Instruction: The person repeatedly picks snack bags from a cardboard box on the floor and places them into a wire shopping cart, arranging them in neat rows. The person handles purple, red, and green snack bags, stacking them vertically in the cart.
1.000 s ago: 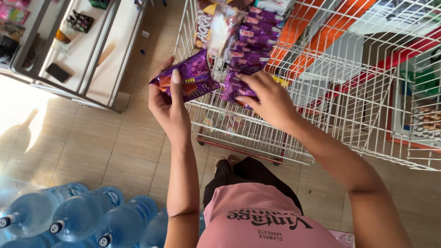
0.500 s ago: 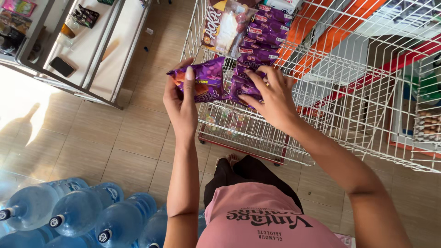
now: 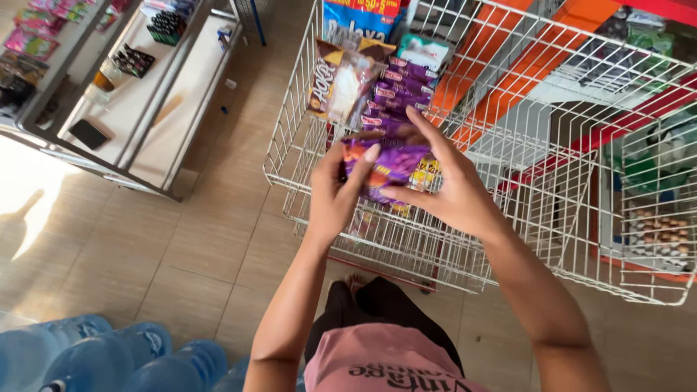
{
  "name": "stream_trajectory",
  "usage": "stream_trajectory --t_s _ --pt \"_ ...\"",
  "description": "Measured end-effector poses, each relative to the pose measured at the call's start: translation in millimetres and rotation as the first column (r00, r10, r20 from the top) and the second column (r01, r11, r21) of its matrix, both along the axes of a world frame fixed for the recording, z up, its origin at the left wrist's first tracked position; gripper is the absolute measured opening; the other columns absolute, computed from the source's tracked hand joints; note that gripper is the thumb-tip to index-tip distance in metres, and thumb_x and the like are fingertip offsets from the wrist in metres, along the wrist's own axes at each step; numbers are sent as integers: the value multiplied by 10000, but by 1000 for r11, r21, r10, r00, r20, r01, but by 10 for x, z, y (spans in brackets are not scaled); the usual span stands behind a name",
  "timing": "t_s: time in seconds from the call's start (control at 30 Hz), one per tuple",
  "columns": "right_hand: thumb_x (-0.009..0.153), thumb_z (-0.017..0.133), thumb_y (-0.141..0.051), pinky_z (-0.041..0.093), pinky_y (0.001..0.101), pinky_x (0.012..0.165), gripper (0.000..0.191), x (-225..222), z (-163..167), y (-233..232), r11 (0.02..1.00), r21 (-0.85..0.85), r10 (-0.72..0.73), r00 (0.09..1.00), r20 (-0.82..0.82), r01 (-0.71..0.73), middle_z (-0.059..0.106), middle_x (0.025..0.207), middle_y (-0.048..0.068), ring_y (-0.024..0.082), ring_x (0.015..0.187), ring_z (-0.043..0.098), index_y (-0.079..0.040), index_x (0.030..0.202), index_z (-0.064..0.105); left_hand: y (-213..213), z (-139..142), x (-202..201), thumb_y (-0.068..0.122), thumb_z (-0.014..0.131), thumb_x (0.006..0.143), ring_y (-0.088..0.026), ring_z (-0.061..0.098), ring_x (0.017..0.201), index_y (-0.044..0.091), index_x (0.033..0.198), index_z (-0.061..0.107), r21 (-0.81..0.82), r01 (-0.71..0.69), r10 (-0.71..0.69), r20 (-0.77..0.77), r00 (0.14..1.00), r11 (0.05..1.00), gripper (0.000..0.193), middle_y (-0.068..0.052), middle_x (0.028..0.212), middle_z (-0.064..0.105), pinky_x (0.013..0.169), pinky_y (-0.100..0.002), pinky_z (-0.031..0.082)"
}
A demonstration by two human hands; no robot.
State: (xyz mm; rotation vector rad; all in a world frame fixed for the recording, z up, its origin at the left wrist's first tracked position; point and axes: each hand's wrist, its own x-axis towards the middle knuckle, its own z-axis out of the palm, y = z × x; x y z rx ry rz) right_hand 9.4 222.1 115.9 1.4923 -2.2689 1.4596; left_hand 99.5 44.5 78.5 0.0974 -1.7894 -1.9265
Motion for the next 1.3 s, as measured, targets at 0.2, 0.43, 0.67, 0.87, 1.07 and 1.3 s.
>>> stream_trajectory --t_s 0.2,0.43,0.67,0.87,1.07,1.3 --pt "829 854 -47 568 401 993 736 -143 -142 136 981 -145 -11 780 626 130 675 1258 160 226 1144 654 -62 1468 488 131 -63 -188 159 658 1072 -87 614 1022 57 1303 556 331 147 -91 -178 980 932 273 -43 1146 659 882 -237 510" --pt "947 793 33 565 364 1109 509 -70 -453 133 873 -481 307 679 666 77 663 1316 94 195 1283 638 -24 1381 534 513 -125 -283 172 677 1054 -171 615 1128 121 1285 519 778 253 7 -314 949 575 284 -67 1203 636 948 -340 508" --pt "1027 797 -55 580 367 1027 648 -184 -37 344 983 -183 21 999 42 -13 642 1388 118 238 1210 688 4 1543 411 -177 -296 -122 638 289 1030 -239 393 1520 83 1468 497 507 -18 -8 51 999 862 736 -159 1552 540 1255 -391 198" --pt "879 830 -198 633 364 891 536 21 -150 200 954 282 -66 986 -151 107 719 1212 145 258 1070 722 -61 1349 612 -482 -575 -84 681 310 1005 -320 342 1549 -2 1563 408 440 52 -168 229 959 896 887 -191 1621 437 1266 -441 202" --pt "929 783 -285 570 405 931 559 165 -710 -258 884 434 30 906 -422 173 653 1215 84 251 1052 656 -93 1428 621 -448 -715 -142 735 304 960 -332 293 1551 -3 1600 299 499 106 -289 307 907 860 977 -231 1661 306 1246 -455 187" --pt "1014 620 -390 219 582 1207 713 183 -819 -222 851 496 40 921 -388 172 326 1623 200 407 1481 288 -20 1572 375 -378 -774 -217 750 337 951 -334 263 1569 -36 1596 240 530 150 -338 280 898 835 1022 -256 1670 273 1262 -448 175"
